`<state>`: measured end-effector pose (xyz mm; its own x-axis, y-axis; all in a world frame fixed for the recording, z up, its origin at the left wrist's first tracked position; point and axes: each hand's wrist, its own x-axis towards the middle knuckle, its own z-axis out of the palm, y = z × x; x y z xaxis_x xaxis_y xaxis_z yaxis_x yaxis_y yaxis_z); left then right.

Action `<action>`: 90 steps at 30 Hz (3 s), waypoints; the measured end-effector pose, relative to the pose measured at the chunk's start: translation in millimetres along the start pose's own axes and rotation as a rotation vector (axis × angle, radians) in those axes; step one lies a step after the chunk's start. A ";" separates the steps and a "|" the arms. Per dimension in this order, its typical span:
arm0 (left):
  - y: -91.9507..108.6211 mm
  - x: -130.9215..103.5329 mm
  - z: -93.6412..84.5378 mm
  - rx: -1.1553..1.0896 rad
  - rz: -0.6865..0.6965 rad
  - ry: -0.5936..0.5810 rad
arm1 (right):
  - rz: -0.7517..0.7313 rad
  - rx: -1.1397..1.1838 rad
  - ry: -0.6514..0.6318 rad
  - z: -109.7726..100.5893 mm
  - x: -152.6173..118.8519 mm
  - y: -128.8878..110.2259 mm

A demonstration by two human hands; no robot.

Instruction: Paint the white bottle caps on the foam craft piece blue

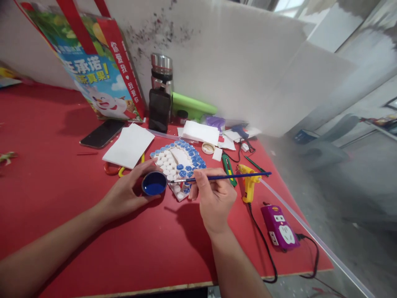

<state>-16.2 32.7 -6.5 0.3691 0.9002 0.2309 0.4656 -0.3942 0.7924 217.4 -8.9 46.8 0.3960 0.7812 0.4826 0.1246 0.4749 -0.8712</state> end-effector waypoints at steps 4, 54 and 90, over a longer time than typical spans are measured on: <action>-3.4 -2.8 0.7 0.042 0.098 0.023 | -0.022 0.015 -0.066 -0.8 -7.8 -1.9; -3.2 -5.7 0.2 0.118 0.387 0.041 | -0.207 -0.372 -0.459 9.1 -20.0 10.6; 0.6 -2.4 -1.9 0.072 0.309 0.066 | -0.211 -0.457 -0.359 -1.4 -16.6 4.3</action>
<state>-18.4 30.7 -5.5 0.4500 0.7450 0.4924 0.3961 -0.6607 0.6376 212.6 -20.3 34.9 -0.0008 0.8145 0.5802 0.5758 0.4747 -0.6657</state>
